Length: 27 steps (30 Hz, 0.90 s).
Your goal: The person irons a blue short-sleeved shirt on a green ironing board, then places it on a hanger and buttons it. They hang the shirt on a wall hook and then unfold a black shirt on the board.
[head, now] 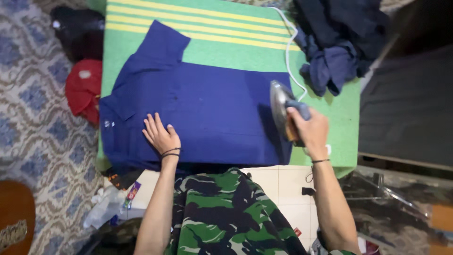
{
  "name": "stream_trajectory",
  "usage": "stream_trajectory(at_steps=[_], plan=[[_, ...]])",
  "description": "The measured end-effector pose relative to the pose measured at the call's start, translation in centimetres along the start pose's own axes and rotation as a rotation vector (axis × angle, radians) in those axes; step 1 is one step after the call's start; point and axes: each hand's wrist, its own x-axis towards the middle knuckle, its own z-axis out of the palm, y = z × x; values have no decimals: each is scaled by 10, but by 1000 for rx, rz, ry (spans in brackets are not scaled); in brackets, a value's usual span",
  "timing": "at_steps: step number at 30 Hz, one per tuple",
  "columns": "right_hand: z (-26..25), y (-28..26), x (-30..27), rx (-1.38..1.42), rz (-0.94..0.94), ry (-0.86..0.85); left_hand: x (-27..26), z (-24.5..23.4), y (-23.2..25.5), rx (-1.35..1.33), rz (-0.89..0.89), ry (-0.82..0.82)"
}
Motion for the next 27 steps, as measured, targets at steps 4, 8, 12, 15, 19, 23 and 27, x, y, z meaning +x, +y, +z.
stream_trajectory(at_steps=[4, 8, 12, 15, 19, 23, 27], plan=[[-52, 63, 7, 57, -94, 329, -9, 15, 54, -95, 188, -77], [-75, 135, 10, 475, -1, 618, -24, 28, 115, -262, 395, -244], [-60, 196, 15, 602, 84, 940, -46, 42, 177, -346, 568, -462], [-41, 226, 21, 671, 147, 1071, -61, 54, 219, -440, 703, -578], [-17, 247, 34, 817, 210, 1157, -80, 72, 270, -482, 789, -673], [2, 263, 46, 780, 251, 1205, -99, 88, 306, -516, 841, -740], [25, 286, 45, 846, 232, 1243, -119, 99, 325, -514, 870, -856]])
